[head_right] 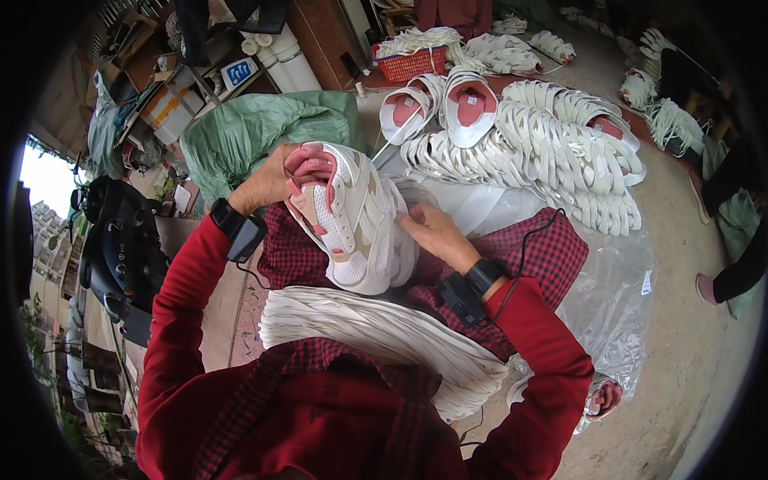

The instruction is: The recorder is lacing a white and pink Reebok shoe while sitting among a large pile of shoe components.

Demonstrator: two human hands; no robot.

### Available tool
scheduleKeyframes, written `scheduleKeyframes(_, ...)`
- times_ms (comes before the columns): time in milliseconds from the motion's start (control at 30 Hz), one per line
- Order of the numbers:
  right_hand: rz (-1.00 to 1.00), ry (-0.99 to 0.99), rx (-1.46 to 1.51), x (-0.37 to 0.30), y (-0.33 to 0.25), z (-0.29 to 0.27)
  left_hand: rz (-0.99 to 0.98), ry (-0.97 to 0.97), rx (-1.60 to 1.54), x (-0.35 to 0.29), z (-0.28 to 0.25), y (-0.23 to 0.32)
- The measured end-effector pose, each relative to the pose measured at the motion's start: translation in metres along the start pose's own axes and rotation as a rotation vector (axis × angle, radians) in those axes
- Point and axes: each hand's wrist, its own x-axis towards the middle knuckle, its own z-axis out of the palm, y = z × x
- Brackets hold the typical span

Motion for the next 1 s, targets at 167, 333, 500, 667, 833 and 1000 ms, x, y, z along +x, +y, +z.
scheduleKeyframes(167, 0.018, -0.102, 0.286, 0.005, -0.017, 0.011, -0.107, -0.047, -0.205, 0.027, -0.022, -0.005)
scheduleKeyframes(333, -0.022, -0.209, 0.141, 0.029, -0.040, -0.021, -0.238, -0.067, -0.181, 0.084, -0.042, -0.019)
scheduleKeyframes(500, 0.187, -0.224, -0.130, 0.021, -0.056, -0.014, 0.018, 0.014, -0.300, 0.077, -0.014, -0.133)
scheduleKeyframes(667, -0.257, 0.218, -0.682, -0.016, -0.113, -0.106, -0.228, -0.118, -0.110, 0.089, -0.012, -0.032)
scheduleKeyframes(833, -0.197, 0.653, -0.415, -0.080, -0.139, -0.195, -0.193, -0.069, -0.085, 0.075, -0.011, -0.016)
scheduleKeyframes(1000, -0.084, 0.317, -0.336, -0.086, -0.139, -0.094, -0.217, -0.051, -0.162, 0.078, -0.007, -0.017)
